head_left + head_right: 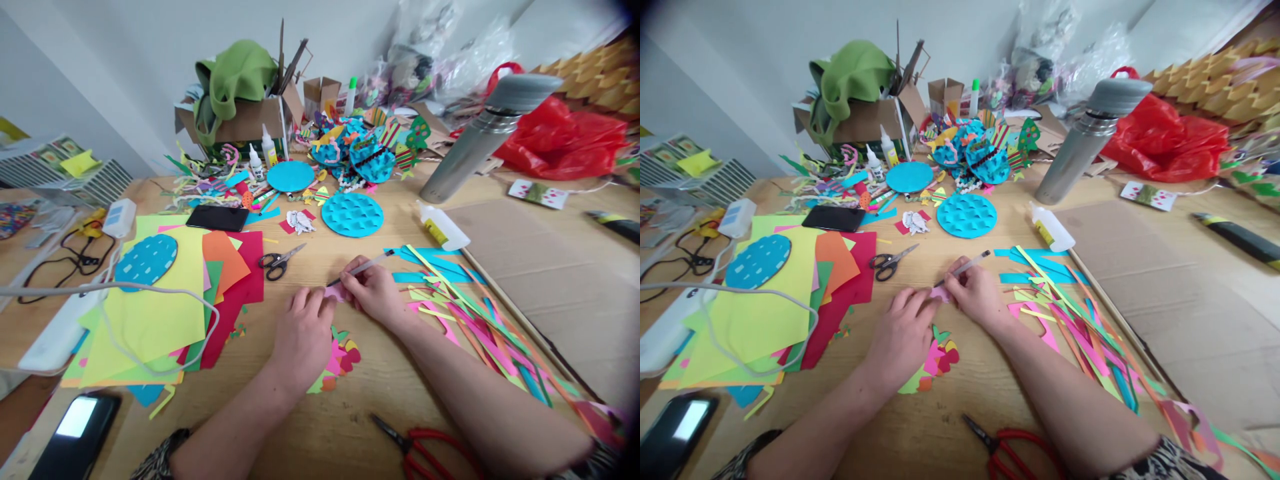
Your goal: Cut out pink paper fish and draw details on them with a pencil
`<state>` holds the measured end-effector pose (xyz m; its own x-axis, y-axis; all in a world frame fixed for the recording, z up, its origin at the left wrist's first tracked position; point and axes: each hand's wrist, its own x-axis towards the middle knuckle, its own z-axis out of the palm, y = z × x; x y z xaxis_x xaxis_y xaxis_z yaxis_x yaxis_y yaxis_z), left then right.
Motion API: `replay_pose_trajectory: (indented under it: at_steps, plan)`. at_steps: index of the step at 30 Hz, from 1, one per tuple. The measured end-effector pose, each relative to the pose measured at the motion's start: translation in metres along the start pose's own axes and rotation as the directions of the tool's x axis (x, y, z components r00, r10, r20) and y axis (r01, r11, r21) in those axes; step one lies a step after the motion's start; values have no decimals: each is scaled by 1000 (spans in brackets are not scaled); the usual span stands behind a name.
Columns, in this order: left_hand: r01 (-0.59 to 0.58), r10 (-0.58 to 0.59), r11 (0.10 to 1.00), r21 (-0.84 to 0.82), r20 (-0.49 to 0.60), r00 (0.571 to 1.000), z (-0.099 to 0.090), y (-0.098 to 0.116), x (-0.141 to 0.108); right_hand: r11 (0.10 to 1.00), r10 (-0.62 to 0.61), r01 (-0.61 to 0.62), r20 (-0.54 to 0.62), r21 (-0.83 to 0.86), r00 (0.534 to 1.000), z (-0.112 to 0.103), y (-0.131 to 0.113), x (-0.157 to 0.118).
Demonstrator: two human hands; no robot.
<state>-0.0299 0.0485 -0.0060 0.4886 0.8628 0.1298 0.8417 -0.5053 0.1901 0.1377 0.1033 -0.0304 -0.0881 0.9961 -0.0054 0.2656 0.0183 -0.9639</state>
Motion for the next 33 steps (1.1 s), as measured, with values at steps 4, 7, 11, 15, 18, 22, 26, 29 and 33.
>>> replay_pose_trajectory:
  at_steps: [4,7,11,15,18,22,26,29,33]
  plan:
    - [0,0,1000,7,10,1000,0,0,0,1000,5,-5,-2,14,1000,-1,0,0]
    - [-3,3,1000,7,6,1000,0,0,0,1000,7,-7,-9,12,1000,-1,0,0]
    - [-1,1,1000,2,1,1000,0,0,0,1000,8,-8,-6,11,1000,0,-2,0]
    - [0,0,1000,2,2,1000,0,0,0,1000,11,-11,-8,12,1000,1,-2,0]
    - [6,-6,1000,2,12,1000,0,0,0,1000,11,-10,-8,14,1000,0,-1,0]
    - [2,-2,1000,11,24,1000,-1,0,0,1000,13,-13,-6,18,1000,0,-2,0]
    - [-5,4,1000,20,25,1000,-2,0,0,999,15,-15,-8,32,1000,1,-4,-1]
    - [-1,0,1000,19,26,1000,-2,0,-1,999,21,-20,-10,33,1000,1,-5,-1]
    - [0,0,1000,13,36,999,-2,0,-1,1000,13,-13,-18,23,1000,1,-5,-1]
